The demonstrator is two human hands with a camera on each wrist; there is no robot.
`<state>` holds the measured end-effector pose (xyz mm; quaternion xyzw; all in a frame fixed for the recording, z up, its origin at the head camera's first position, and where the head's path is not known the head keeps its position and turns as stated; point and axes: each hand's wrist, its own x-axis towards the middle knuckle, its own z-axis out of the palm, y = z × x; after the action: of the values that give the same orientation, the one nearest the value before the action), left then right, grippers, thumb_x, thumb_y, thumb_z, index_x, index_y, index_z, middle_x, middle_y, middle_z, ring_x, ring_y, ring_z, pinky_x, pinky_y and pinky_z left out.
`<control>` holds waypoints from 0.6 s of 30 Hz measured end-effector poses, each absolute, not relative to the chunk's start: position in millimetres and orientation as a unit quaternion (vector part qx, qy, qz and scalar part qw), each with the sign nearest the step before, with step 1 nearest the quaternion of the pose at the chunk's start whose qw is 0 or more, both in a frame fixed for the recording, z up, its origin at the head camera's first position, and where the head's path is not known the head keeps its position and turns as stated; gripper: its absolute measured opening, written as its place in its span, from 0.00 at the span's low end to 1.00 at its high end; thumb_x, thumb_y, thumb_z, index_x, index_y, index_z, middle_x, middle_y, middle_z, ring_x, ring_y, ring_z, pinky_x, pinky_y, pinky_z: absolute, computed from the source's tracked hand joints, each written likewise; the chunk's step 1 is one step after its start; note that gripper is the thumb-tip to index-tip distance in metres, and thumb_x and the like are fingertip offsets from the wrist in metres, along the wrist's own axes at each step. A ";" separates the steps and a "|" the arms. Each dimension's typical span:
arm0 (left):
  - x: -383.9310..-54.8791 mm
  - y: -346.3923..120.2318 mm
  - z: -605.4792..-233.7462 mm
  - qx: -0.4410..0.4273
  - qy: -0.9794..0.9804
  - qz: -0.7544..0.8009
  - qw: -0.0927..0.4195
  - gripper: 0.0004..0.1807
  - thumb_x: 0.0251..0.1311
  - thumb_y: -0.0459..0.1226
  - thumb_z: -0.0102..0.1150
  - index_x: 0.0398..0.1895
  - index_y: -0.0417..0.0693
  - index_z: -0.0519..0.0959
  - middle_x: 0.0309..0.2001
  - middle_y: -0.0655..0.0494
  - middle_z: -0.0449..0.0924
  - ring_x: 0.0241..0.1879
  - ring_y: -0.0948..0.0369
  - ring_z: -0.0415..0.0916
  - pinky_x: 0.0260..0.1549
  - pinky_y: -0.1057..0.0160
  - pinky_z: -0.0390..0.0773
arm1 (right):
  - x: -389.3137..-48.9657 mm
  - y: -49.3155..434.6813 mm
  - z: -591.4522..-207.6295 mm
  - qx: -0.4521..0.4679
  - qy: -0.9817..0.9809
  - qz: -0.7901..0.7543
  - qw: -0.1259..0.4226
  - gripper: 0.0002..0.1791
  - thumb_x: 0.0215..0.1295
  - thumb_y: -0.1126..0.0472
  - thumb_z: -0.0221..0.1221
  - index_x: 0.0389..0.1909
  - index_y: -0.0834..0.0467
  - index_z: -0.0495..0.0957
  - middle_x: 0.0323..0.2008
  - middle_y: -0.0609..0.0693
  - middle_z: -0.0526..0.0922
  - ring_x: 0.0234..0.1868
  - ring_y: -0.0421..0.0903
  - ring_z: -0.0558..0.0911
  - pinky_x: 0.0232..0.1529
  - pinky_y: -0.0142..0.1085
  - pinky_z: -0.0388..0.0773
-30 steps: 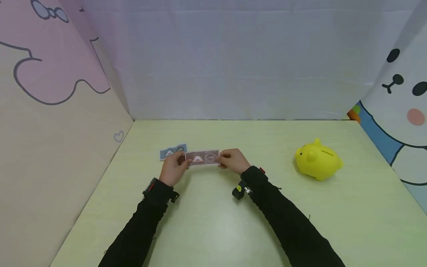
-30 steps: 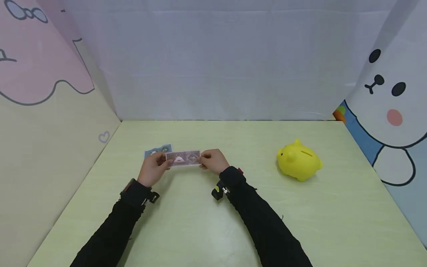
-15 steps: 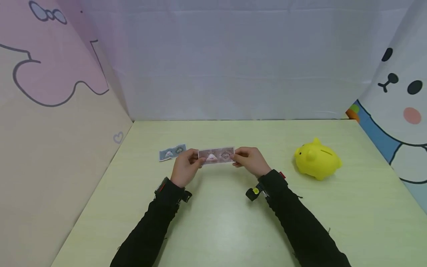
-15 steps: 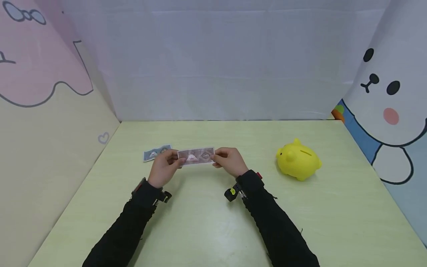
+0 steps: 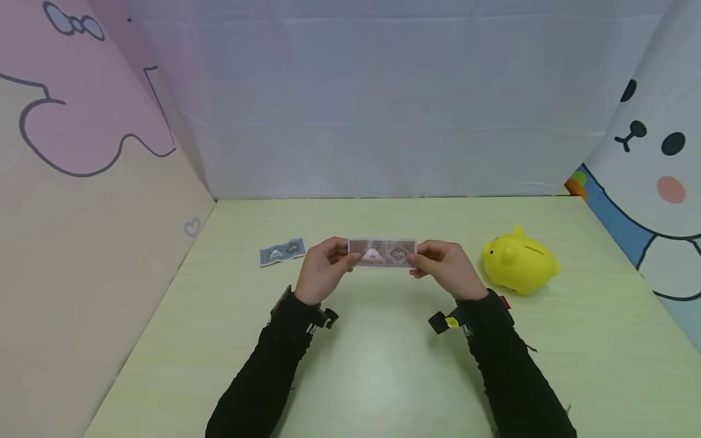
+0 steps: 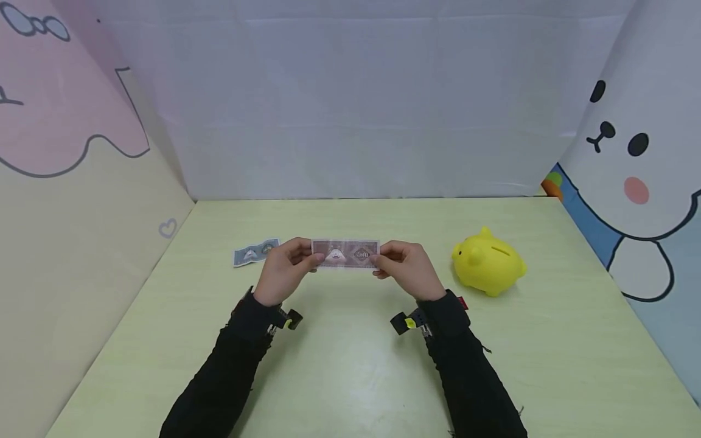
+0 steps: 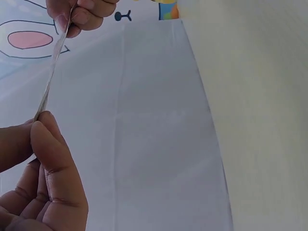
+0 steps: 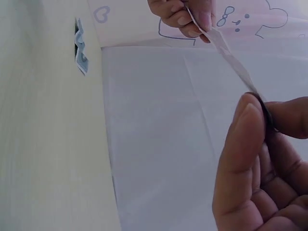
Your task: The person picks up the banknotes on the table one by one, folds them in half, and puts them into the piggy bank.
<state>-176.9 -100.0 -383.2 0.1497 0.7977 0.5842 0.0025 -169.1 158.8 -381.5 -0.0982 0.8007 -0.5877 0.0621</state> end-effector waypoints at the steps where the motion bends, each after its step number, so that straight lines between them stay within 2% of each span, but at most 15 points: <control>1: -176.9 -97.6 -381.3 0.154 0.795 0.586 0.000 0.10 0.65 0.33 0.60 0.47 0.39 0.79 0.40 0.43 0.81 0.36 0.54 0.80 0.41 0.62 0.81 | -167.1 160.9 -379.0 -0.100 0.801 -0.587 0.058 0.11 0.70 0.63 0.58 0.43 0.69 0.79 0.31 0.50 0.84 0.30 0.39 0.85 0.41 0.34 0.84; 4: -176.4 -91.1 -375.9 0.169 0.788 0.592 -0.006 0.09 0.65 0.32 0.60 0.46 0.38 0.79 0.39 0.42 0.81 0.34 0.56 0.79 0.40 0.61 0.81 | -162.3 166.1 -372.3 -0.106 0.799 -0.590 0.046 0.11 0.70 0.64 0.57 0.42 0.70 0.78 0.32 0.51 0.84 0.30 0.38 0.85 0.40 0.33 0.84; 11: -173.8 -80.9 -367.8 0.186 0.781 0.596 -0.017 0.08 0.65 0.32 0.59 0.44 0.38 0.79 0.38 0.43 0.80 0.33 0.57 0.78 0.38 0.62 0.80 | -158.1 172.0 -362.9 -0.117 0.780 -0.613 0.042 0.12 0.71 0.64 0.56 0.42 0.72 0.74 0.29 0.41 0.84 0.30 0.38 0.86 0.39 0.33 0.85; 18: -172.9 -77.2 -365.3 0.182 0.786 0.590 -0.020 0.07 0.65 0.32 0.60 0.43 0.38 0.79 0.36 0.43 0.80 0.31 0.59 0.75 0.34 0.64 0.76 | -157.7 173.1 -360.3 -0.120 0.778 -0.615 0.043 0.11 0.71 0.66 0.55 0.45 0.72 0.72 0.28 0.38 0.85 0.29 0.38 0.85 0.38 0.33 0.85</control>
<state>-172.9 -77.2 -365.3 0.1815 0.7864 0.5900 -0.0205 -157.7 173.1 -360.3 -0.1205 0.7779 -0.6152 0.0426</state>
